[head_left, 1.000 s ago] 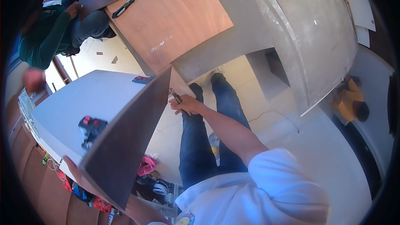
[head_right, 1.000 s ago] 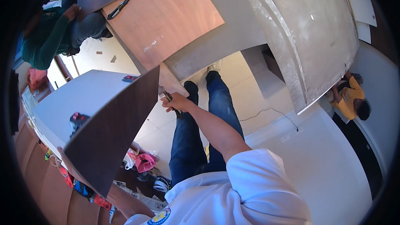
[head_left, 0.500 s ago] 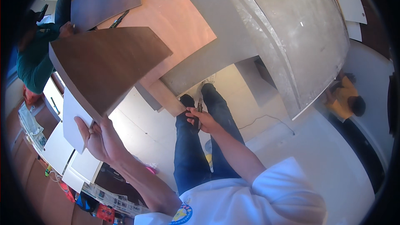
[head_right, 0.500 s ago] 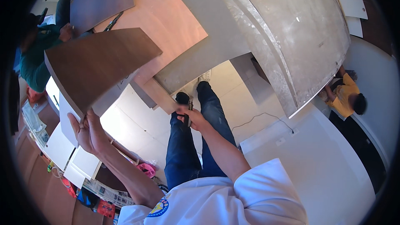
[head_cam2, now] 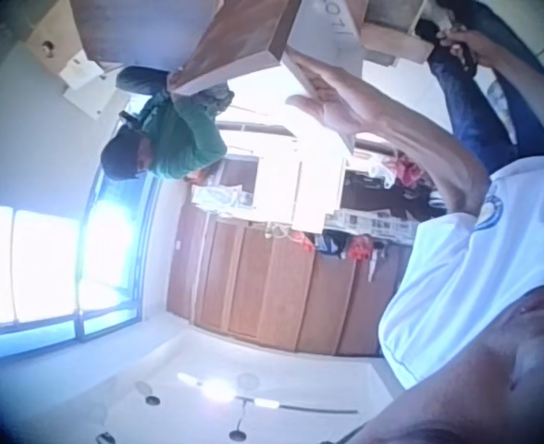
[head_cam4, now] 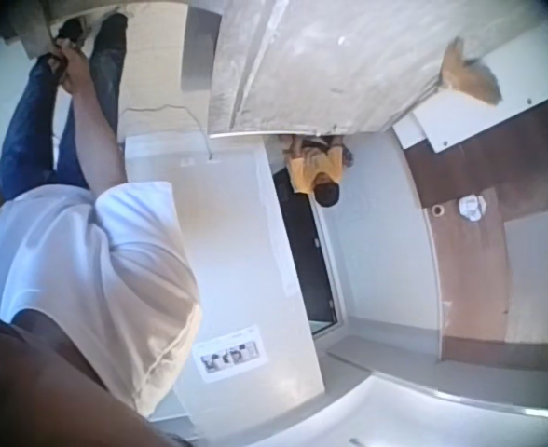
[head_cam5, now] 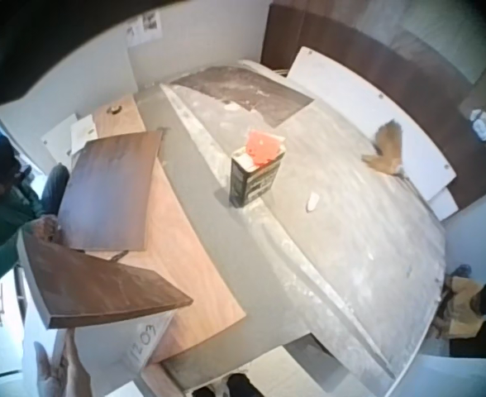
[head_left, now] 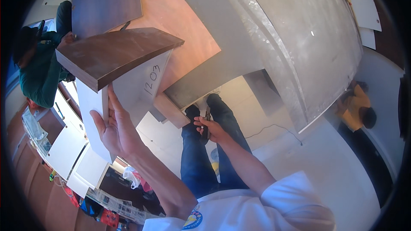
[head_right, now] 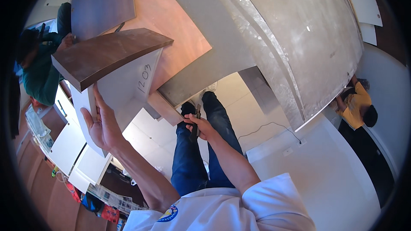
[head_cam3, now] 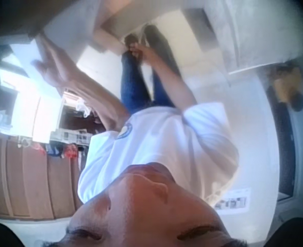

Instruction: The person assembles a wooden cabinet by attaching side panels and a drawer front using a power drill and a sanding block. They align the pieces, secure them with screws, and smooth the edges of the drawer front.

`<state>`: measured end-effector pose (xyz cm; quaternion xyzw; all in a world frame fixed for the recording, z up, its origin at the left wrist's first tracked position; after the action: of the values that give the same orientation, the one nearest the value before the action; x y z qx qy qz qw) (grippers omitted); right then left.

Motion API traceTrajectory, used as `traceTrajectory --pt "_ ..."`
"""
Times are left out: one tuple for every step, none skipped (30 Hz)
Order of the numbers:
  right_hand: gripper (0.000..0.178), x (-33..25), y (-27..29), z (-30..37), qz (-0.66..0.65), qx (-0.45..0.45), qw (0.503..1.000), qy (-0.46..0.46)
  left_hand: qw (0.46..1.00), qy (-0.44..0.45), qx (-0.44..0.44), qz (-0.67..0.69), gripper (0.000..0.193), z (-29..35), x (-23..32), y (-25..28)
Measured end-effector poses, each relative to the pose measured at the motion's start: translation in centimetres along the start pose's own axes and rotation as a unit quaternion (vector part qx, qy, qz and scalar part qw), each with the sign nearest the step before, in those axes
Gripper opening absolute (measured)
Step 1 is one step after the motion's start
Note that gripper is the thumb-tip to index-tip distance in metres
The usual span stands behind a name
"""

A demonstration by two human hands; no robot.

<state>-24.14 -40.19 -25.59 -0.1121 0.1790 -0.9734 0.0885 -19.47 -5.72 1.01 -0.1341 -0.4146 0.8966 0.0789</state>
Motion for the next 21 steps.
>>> traceTrajectory --pt "0.050 0.2 0.6 -0.2 0.005 0.031 0.999 -0.015 1.000 0.003 0.009 0.001 0.053 -0.1 -0.1 0.4" --pt "0.049 0.0 0.3 -0.3 0.001 0.012 1.000 -0.009 1.000 0.006 0.017 0.002 0.054 -0.2 -0.2 0.7" --pt "0.048 0.0 0.3 -0.5 0.003 0.017 1.000 -0.012 1.000 0.005 0.011 -0.006 0.055 -0.3 -0.3 0.8" --pt "0.048 0.2 0.6 -0.6 0.008 0.036 0.999 -0.019 1.000 0.005 0.004 -0.013 0.056 -0.4 -0.3 0.8" --pt "0.049 0.1 0.4 -0.7 0.003 0.022 1.000 -0.014 1.000 0.006 -0.002 -0.019 0.057 -0.5 -0.4 0.9" --pt "0.050 0.0 0.4 -0.8 0.002 0.023 1.000 -0.013 1.000 -0.001 0.000 -0.027 0.058 -0.7 -0.4 1.1" --pt "0.052 0.2 0.9 -0.9 0.009 0.052 0.998 -0.024 0.999 -0.004 -0.007 -0.034 0.058 -0.8 -0.5 1.3" --pt "0.052 0.0 0.5 -0.9 0.000 0.024 1.000 -0.013 0.999 -0.007 -0.014 -0.041 0.057 -0.9 -0.6 1.4" --pt "0.051 0.0 0.5 -0.9 -0.003 0.023 1.000 -0.013 0.999 -0.011 -0.021 -0.048 0.057 -1.0 -0.8 1.6" --pt "0.051 0.1 1.0 -0.9 0.001 0.055 0.998 -0.022 0.999 -0.008 -0.029 -0.042 0.058 -1.2 -1.0 1.9" --pt "0.049 0.0 0.5 -0.8 -0.006 0.018 1.000 -0.017 0.999 -0.006 -0.035 -0.036 0.059 -1.4 -1.3 2.2" --pt "0.047 0.0 0.5 -0.7 -0.007 0.015 1.000 -0.019 0.998 0.001 -0.051 -0.029 0.061 -1.5 -1.7 2.3" --pt "0.045 0.0 0.8 -0.7 -0.002 0.033 0.999 -0.027 0.998 -0.009 -0.042 -0.037 0.061 -1.8 -1.8 2.9" --pt "0.045 -0.1 0.6 -0.6 -0.007 0.016 1.000 -0.021 0.998 -0.014 -0.041 -0.046 0.060 -2.0 -2.0 3.3" --pt "0.044 -0.1 0.6 -0.5 -0.006 0.018 1.000 -0.023 0.998 -0.018 -0.041 -0.054 0.060 -2.2 -2.1 3.7" --pt "0.044 0.0 1.0 -0.4 0.000 0.041 0.999 -0.032 0.998 -0.017 -0.033 -0.059 0.058 -2.4 -2.3 4.1" --pt "0.044 -0.2 0.7 -0.3 -0.005 0.023 0.999 -0.025 0.997 -0.016 -0.025 -0.066 0.057 -2.5 -2.5 4.4" --pt "0.045 -0.2 0.7 -0.1 -0.006 0.024 0.999 -0.025 0.997 -0.018 -0.020 -0.074 0.055 -2.6 -2.6 4.6" --pt "0.045 -0.1 1.0 0.0 -0.004 0.043 0.998 -0.034 0.997 -0.004 -0.021 -0.072 0.055 -2.7 -2.9 4.7" --pt "0.046 -0.1 1.0 0.0 -0.005 0.043 0.998 -0.037 0.997 0.006 -0.024 -0.070 0.055 -2.7 -3.1 4.8" --pt "0.046 -0.2 0.6 0.1 -0.012 0.022 0.999 -0.031 0.998 -0.002 -0.021 -0.067 0.055 -2.7 -3.0 4.9"
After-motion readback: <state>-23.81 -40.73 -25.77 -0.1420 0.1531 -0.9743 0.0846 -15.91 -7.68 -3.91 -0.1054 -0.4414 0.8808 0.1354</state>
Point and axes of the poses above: each hand's wrist, its own z-axis away from the middle knuckle, its own y-axis out of the back of the hand, x = y × z, the point moved 8 cm from there along -z, towards the middle knuckle, and after that the axes turned 7 degrees about x, right-handed, at the moved point
